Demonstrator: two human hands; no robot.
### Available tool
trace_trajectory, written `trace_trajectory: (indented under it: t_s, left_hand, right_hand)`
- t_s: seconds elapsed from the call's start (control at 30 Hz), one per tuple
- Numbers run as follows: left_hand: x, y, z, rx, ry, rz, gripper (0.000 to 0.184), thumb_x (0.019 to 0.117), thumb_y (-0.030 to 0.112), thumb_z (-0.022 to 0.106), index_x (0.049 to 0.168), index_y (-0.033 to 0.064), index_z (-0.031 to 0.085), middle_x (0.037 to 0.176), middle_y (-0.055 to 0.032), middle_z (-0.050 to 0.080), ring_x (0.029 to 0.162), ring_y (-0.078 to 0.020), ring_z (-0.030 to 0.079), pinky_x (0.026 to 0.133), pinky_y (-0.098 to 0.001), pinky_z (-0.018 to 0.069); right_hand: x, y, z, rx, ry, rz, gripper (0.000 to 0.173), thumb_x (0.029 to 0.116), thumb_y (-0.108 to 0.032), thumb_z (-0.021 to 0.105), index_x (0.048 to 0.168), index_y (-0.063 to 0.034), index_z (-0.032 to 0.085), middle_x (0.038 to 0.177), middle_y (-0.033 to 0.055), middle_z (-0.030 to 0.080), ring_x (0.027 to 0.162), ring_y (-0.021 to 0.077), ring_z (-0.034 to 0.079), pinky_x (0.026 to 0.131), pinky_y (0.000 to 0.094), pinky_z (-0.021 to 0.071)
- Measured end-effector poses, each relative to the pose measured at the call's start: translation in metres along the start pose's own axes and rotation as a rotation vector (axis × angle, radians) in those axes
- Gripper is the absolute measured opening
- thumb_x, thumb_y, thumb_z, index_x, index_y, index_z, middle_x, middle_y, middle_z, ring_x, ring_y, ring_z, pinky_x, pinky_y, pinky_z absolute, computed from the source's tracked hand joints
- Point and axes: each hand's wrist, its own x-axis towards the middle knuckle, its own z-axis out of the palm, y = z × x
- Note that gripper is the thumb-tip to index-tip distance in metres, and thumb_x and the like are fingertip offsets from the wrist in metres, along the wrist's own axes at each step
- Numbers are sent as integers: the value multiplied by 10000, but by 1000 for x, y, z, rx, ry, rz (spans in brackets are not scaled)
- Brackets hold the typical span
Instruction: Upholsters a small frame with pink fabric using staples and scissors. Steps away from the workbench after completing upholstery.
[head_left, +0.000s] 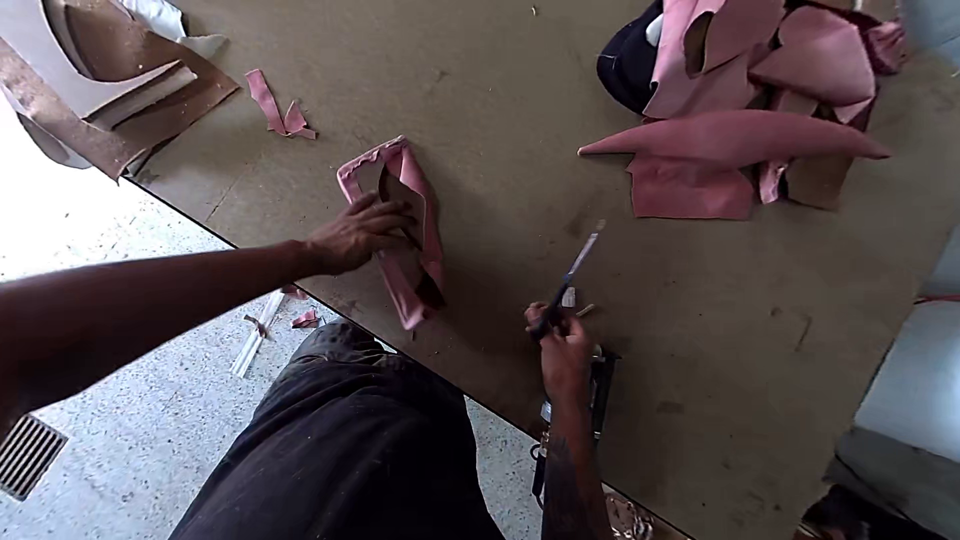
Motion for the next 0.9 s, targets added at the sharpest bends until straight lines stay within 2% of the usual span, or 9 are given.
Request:
trace_trajectory:
  t_s: [0.1,0.17,0.23,0.3,0.4,0.47,0.63,0.77,0.9]
  left_hand:
    - [-11,-11,-31,16,-26,-78,441,911,39,610,1251,287,739,1600,-30,450,1572,-291,229,1271,-649,121]
    - [-26,2,-40,-28,22,-166,296,924,120,612,1146,241,764,1484,-46,546,1461,-288,409,1234,-584,275]
    - [-50,30,-31,-79,86,-271,219,948,253,595,1096,241,756,1257,-29,632,1212,-270,565,1030,-524,463]
    - [-76,61,-10,-151,107,-374,228,955,378,614,1080,252,757,1087,-14,648,1061,-242,601,920,-490,506]
    - [-113,95,26,-201,109,-456,315,912,517,668,1172,354,738,1007,24,614,980,-196,576,847,-447,472]
    - [-123,111,41,-187,84,-515,357,897,507,691,1232,384,712,1005,18,608,972,-206,573,836,-448,464]
    - [-118,111,57,-249,211,-577,200,1011,323,545,1022,298,743,953,14,612,976,-213,578,837,-449,460]
    - [-118,112,66,-340,330,-587,214,1009,291,548,999,326,759,902,55,593,934,-171,560,820,-413,438]
    - [-124,108,68,-410,355,-581,189,992,286,577,1008,335,759,932,68,601,953,-158,556,832,-406,438]
  right_hand:
    - [-22,-1,18,-127,-173,47,296,930,-394,757,1025,-114,746,862,22,749,741,183,727,696,437,645]
    - [-43,-1,38,-146,-328,112,330,917,-417,758,982,-93,750,791,27,731,679,175,710,656,414,636]
    - [-66,1,57,-176,-486,176,416,888,-514,753,950,-103,748,757,14,708,658,156,685,638,392,616]
    - [-85,0,70,-266,-602,218,502,849,-626,736,929,-130,745,777,-3,704,694,138,685,671,397,613]
    - [-100,-6,84,-396,-717,191,567,818,-735,690,881,-173,723,899,-34,674,837,107,658,769,371,584]
    - [-102,-16,95,-459,-757,190,577,817,-753,675,857,-178,709,915,-34,661,855,108,645,770,368,573]
    - [-97,-47,136,-508,-773,284,601,816,-742,686,851,-143,704,776,4,642,699,152,625,654,395,554]
    - [-110,-50,164,-326,-634,402,570,843,-648,739,848,-78,701,655,50,603,533,169,553,490,340,476]
    - [-131,-45,181,-137,-554,490,547,874,-564,760,830,-26,671,645,78,580,526,159,525,470,306,433]
